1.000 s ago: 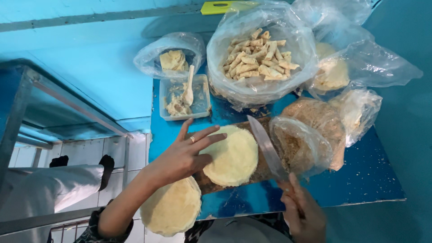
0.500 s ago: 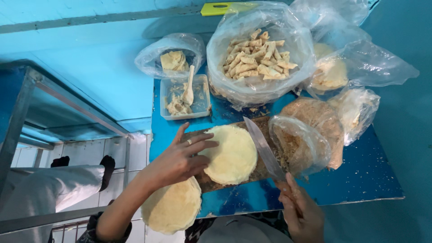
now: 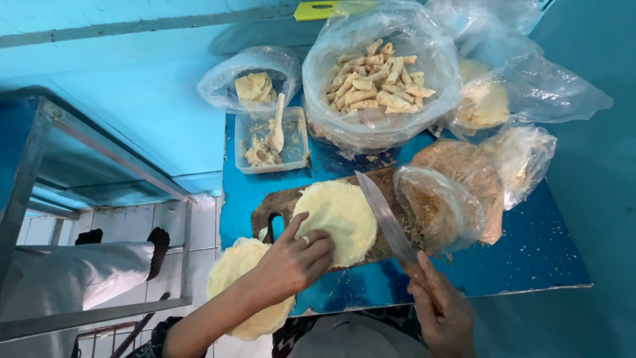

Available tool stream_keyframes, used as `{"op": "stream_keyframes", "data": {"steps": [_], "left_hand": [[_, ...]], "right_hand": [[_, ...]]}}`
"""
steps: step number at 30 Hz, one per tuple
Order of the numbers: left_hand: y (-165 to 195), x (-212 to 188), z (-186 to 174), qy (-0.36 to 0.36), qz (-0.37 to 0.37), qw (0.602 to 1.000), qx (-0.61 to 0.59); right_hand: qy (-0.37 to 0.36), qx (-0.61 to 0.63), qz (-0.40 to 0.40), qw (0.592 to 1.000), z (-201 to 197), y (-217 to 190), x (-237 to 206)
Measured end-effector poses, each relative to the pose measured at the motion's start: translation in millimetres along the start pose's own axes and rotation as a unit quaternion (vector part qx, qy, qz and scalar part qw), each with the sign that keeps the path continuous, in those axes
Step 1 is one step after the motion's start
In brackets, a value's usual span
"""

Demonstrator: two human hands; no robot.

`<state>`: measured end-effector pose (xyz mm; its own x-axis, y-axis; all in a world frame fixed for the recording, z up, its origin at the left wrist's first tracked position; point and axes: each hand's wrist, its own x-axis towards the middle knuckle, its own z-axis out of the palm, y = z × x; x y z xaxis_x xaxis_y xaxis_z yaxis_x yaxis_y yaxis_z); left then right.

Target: The person peels apart thin round dough sheets that are stuck together, separating them one at a time and stacking them on the table. They then use a knife to cut the stacked sheets into smaller pieces on a wooden cutting board.

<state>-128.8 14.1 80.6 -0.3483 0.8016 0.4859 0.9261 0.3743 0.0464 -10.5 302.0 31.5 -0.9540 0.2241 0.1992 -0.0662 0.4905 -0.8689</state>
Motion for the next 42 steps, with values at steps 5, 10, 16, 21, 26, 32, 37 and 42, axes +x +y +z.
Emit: {"op": "stream_keyframes", "data": {"steps": [5, 10, 16, 21, 26, 32, 37, 42], "left_hand": [[6.5, 2.7, 1.8, 0.021, -0.005, 1.0, 0.007], [7.6, 2.2, 4.5, 0.017, -0.01, 1.0, 0.015], [-1.4, 2.3, 3.6, 0.033, -0.078, 0.987, -0.137], [0.8, -0.4, 5.9, 0.052, -0.081, 0.987, -0.129], [1.1, -2.1, 8.9, 0.046, -0.074, 0.989, -0.121], [2.2, -1.5, 10.7, 0.04, -0.063, 0.994, -0.085], [11.6, 2.3, 9.9, 0.038, -0.039, 0.998, -0.021], [14.4, 0.8, 0.4, 0.022, -0.017, 0.999, -0.023]], "right_hand": [[-0.017, 0.0, 0.036, 0.999, 0.4, -5.9, 1.2], [-0.007, 0.01, 0.008, 1.0, 3.6, -8.2, -2.2], [-0.016, 0.027, 0.024, 0.999, 1.8, -7.3, -3.8], [-0.019, 0.045, 0.015, 0.999, 1.8, -6.9, -4.4], [-0.017, 0.028, 0.015, 0.999, 5.0, -4.5, -4.1], [-0.024, 0.05, -0.004, 0.998, 4.2, -5.9, -4.1], [-0.035, 0.005, -0.002, 0.999, 5.9, -20.5, -1.5], [-0.054, -0.054, -0.063, 0.995, 13.1, -40.6, 5.5]]}}
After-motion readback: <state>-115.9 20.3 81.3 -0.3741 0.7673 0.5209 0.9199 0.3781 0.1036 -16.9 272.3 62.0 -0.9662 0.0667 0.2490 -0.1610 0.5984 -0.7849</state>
